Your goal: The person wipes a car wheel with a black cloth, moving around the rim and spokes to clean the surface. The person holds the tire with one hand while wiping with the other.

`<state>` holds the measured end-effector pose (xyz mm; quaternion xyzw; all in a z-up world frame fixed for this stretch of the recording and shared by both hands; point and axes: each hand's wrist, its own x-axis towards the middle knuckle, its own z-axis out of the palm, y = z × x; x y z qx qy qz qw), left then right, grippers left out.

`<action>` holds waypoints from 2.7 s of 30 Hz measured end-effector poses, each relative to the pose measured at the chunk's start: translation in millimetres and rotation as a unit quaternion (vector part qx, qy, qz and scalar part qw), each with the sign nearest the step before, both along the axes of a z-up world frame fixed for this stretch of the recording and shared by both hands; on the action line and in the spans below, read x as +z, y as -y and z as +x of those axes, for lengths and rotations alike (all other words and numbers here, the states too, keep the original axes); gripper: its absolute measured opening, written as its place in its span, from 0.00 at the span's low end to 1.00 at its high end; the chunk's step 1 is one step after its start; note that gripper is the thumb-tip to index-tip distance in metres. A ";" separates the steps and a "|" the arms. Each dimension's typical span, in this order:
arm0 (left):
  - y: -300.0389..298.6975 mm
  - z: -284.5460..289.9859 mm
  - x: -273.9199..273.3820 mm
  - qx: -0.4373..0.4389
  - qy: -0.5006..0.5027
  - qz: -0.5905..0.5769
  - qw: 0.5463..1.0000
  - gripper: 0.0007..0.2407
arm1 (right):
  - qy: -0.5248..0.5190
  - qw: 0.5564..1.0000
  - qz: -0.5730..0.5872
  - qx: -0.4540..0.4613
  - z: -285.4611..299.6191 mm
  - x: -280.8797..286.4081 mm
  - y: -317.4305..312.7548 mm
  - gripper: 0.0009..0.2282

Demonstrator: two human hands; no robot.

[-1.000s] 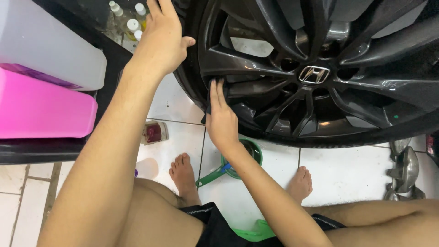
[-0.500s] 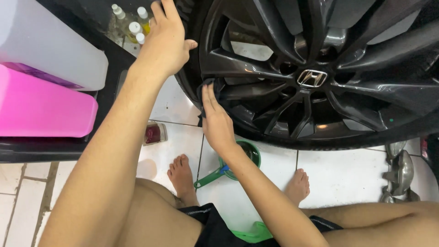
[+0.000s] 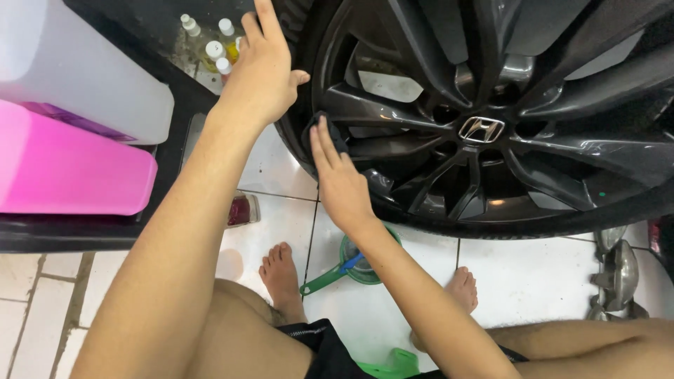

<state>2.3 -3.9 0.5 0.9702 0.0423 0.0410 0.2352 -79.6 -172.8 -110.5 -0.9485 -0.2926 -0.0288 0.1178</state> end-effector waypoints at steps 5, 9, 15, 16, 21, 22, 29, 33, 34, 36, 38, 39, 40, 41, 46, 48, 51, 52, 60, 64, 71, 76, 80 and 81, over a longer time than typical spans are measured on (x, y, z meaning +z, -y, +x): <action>4.4 -4.6 6.0 0.019 -0.043 -0.005 0.999 0.45 | -0.067 0.980 0.158 -0.098 0.5 2.4 6.1 0.39; -0.6 -1.6 -0.4 0.003 -0.019 -0.002 1.000 0.44 | -0.153 0.977 0.127 -0.081 -4.5 23.9 -3.6 0.38; -0.4 -2.2 -2.7 0.009 -0.006 0.013 1.000 0.46 | -0.038 0.958 0.231 -0.166 1.2 9.5 21.0 0.38; -1.3 -3.1 -4.8 0.008 -0.004 0.012 1.000 0.46 | -0.036 0.958 0.230 -0.166 0.4 16.9 18.4 0.38; 3.7 -3.1 3.8 0.026 -0.027 0.010 0.999 0.49 | -0.026 0.954 0.248 -0.166 8.9 25.1 24.9 0.36; 2.1 -2.8 2.0 0.030 -0.027 0.011 0.999 0.49 | -0.027 0.954 0.249 -0.163 10.5 27.4 20.3 0.36; 4.4 -3.2 2.9 0.006 -0.005 0.009 1.000 0.49 | -0.063 0.983 0.136 -0.107 21.0 42.8 4.4 0.38; 5.5 -5.6 9.4 0.031 -0.038 0.011 0.999 0.49 | -0.072 0.972 0.188 -0.118 14.3 51.2 -0.7 0.36; 3.1 -6.6 7.1 0.029 -0.038 0.011 0.999 0.49 | -0.072 0.972 0.188 -0.120 11.5 49.4 -0.1 0.36; 1.3 -3.7 3.5 0.009 -0.006 0.005 1.000 0.50 | -0.156 0.945 0.285 -0.024 9.4 46.4 3.6 0.35; 3.3 -1.3 3.4 0.008 -0.008 -0.002 1.000 0.50 | -0.069 0.929 0.362 -0.046 8.3 42.9 12.7 0.31; 1.6 -3.0 2.7 0.013 -0.012 -0.008 1.000 0.51 | 0.015 0.899 0.433 -0.061 6.1 40.4 15.0 0.28; 1.2 -3.6 2.9 0.017 -0.013 -0.007 1.000 0.51 | 0.012 0.899 0.434 -0.057 9.3 41.6 16.3 0.28; 1.4 -4.1 2.9 0.021 -0.016 0.002 1.000 0.51 | 0.057 0.916 0.385 -0.101 12.6 42.7 18.1 0.30; 2.4 -1.8 0.3 0.001 -0.004 0.007 1.000 0.49 | 0.000 0.981 0.156 -0.113 31.4 54.7 17.0 0.35; 0.9 -4.9 -0.9 0.001 0.004 0.007 1.000 0.51 | -0.036 0.994 0.057 -0.082 30.3 65.4 19.0 0.39; -0.7 -4.1 0.1 -0.008 0.001 0.007 1.000 0.50 | -0.027 0.987 0.064 -0.142 22.8 70.7 35.2 0.40; 0.4 -2.4 2.5 -0.010 0.007 0.007 1.000 0.50 | -0.022 0.987 0.064 -0.144 19.3 66.7 38.1 0.40; -0.5 -9.6 14.9 -0.016 -0.024 -0.030 0.999 0.49 | -0.036 0.942 0.257 -0.214 5.8 58.3 64.3 0.34; -1.5 -5.8 23.6 -0.009 -0.042 -0.055 0.998 0.49 | -0.047 0.964 0.206 -0.158 0.0 52.8 77.4 0.39; -2.8 -9.4 43.5 0.018 -0.033 -0.089 0.995 0.50 | 0.017 0.957 0.251 -0.146 -1.5 34.3 117.0 0.34; 1.5 -10.0 51.9 0.060 -0.058 -0.094 0.992 0.51 | 0.022 0.954 0.265 -0.140 0.2 39.6 121.1 0.32; 9.9 -8.4 57.9 0.051 -0.054 -0.107 0.991 0.49 | -0.020 0.965 0.211 -0.156 8.8 50.2 122.6 0.34; 13.0 -10.1 59.9 0.077 -0.084 -0.105 0.988 0.49 | -0.045 0.961 0.202 -0.182 11.7 52.5 124.1 0.32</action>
